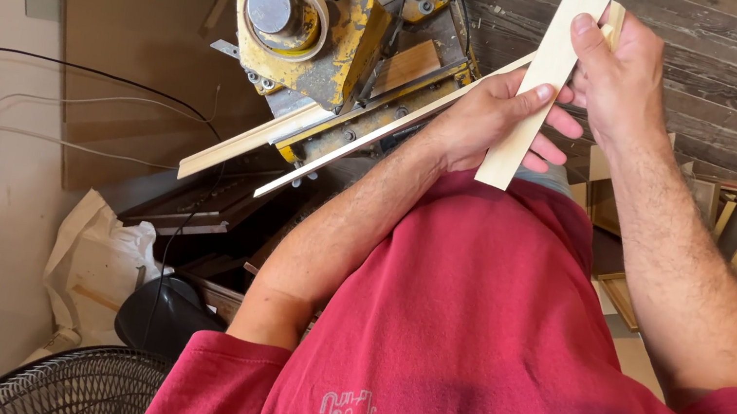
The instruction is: Processing wooden strips using a planer machine and measuring them with a tape measure at a workbench.
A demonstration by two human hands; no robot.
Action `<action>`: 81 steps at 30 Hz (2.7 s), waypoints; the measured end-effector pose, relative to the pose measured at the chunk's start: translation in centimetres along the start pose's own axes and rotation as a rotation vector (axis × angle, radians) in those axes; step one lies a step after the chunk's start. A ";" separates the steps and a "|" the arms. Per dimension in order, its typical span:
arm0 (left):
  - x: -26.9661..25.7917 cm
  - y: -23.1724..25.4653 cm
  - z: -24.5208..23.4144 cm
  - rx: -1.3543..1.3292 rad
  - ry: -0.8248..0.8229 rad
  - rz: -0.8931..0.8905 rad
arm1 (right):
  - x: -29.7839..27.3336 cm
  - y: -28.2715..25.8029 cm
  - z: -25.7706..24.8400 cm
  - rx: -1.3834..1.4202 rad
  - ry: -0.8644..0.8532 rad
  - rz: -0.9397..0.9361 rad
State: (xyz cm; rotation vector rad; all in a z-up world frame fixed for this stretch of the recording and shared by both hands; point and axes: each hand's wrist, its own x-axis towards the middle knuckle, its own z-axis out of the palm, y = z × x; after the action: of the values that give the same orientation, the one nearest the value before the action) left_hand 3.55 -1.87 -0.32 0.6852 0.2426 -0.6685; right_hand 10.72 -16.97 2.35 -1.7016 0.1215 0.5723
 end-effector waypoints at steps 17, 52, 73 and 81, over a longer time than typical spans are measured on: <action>-1.3 -0.5 -0.1 0.090 -0.026 0.060 | -1.6 0.6 0.3 -0.072 0.009 -0.166; 17.8 -10.9 4.8 0.773 0.099 -0.375 | -11.8 30.6 -20.7 0.735 0.309 0.487; 57.9 -6.0 20.1 2.258 -1.202 0.381 | 11.2 7.6 -52.8 -0.549 0.010 0.419; 80.1 5.3 28.7 2.271 -1.244 0.760 | 26.9 0.8 -68.4 -0.087 0.139 0.493</action>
State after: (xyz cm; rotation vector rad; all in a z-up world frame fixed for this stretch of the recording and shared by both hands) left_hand 68.19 -56.68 -9.23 2.0622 -2.1869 -0.2175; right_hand 54.57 -75.75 -3.00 -1.8018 0.6366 0.8295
